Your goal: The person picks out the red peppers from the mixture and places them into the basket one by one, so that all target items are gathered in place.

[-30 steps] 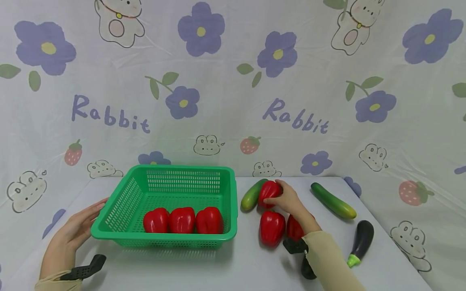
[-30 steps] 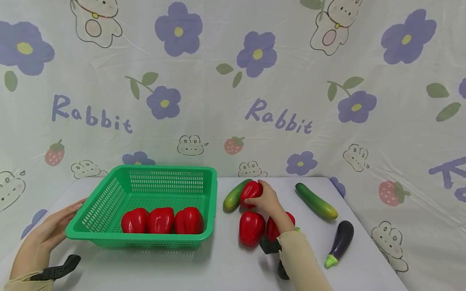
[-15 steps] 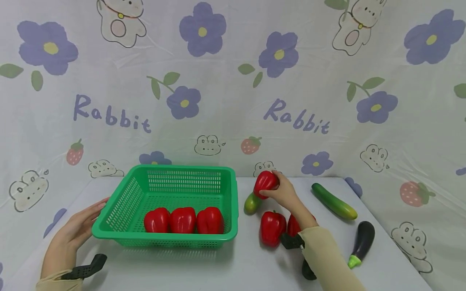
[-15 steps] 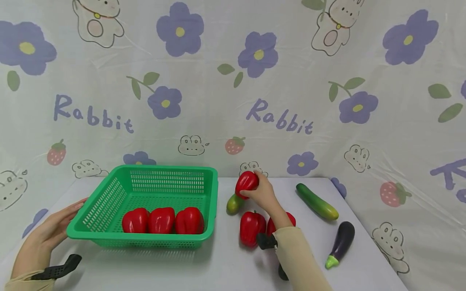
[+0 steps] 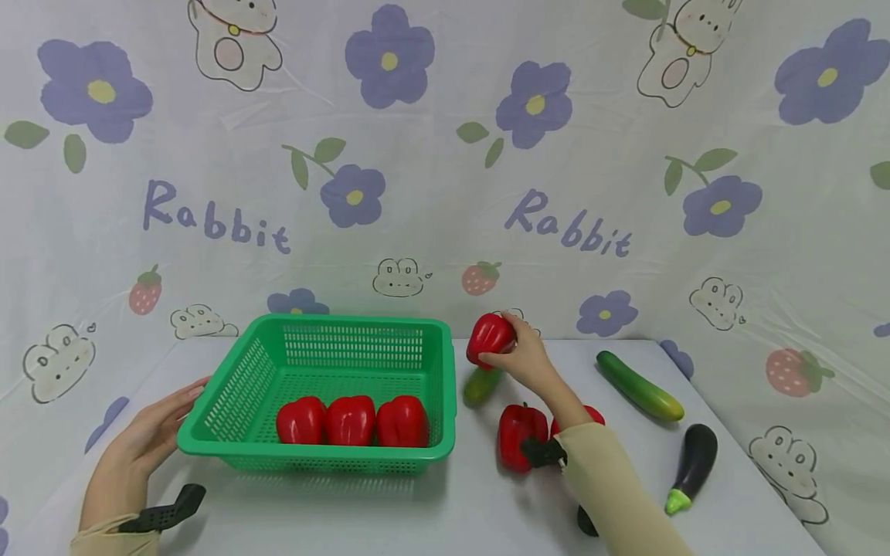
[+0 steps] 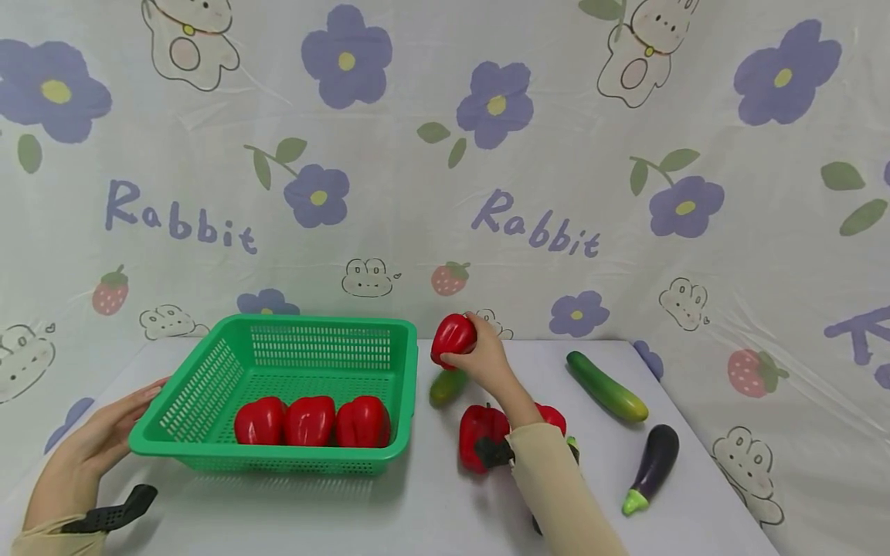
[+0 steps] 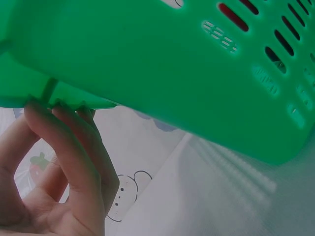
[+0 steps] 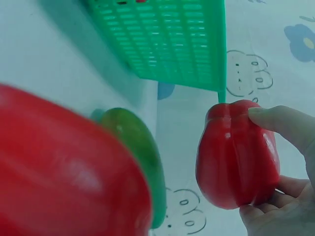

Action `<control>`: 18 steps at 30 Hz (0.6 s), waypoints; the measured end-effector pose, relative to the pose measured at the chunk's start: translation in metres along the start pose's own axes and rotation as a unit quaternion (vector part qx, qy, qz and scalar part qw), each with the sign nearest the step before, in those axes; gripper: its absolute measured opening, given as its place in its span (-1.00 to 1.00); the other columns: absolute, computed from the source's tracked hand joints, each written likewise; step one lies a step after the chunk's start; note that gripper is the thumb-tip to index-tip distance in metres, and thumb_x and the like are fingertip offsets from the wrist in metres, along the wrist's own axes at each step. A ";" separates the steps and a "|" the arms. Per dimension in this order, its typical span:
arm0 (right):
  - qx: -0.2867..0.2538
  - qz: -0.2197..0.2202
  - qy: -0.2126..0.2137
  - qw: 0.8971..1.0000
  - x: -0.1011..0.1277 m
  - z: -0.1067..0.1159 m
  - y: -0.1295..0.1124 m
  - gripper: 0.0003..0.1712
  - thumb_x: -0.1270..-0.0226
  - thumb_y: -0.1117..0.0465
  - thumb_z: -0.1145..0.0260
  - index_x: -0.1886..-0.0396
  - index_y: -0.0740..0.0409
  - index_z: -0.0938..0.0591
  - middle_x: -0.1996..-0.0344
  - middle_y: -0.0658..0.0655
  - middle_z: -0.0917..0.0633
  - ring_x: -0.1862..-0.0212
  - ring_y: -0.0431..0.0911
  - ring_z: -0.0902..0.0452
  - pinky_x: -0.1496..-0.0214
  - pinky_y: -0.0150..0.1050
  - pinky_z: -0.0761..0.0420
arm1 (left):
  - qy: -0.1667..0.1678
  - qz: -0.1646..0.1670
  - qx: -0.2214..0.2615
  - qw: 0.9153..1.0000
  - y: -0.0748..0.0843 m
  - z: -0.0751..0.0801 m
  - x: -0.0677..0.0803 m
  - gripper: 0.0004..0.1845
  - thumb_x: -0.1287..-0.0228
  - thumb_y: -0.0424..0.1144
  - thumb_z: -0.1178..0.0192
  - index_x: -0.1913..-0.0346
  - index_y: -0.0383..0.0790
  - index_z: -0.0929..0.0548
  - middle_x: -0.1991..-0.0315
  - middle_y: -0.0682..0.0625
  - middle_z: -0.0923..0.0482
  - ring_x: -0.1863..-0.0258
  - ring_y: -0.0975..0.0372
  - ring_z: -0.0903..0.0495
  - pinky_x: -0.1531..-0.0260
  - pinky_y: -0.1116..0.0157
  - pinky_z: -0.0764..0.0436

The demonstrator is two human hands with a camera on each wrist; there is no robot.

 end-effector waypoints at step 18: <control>-0.004 0.030 -0.009 0.999 -0.007 -0.015 -0.038 -0.05 -0.01 0.13 -0.41 -0.37 0.04 -0.13 -0.26 0.16 -0.32 -0.28 0.10 -0.23 -0.07 0.01 -0.52 | 0.000 0.000 0.006 1.000 0.001 -0.002 0.001 -0.65 -0.42 -0.29 0.18 0.03 0.06 -0.62 0.09 0.19 -0.62 0.10 0.32 -0.62 0.15 0.35 -0.60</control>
Point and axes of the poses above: each hand's wrist, its own x-axis away from the middle knuckle, its own z-axis out of the back of the hand, y = z × x, the point moved 5 cm from there along -x, towards the middle knuckle
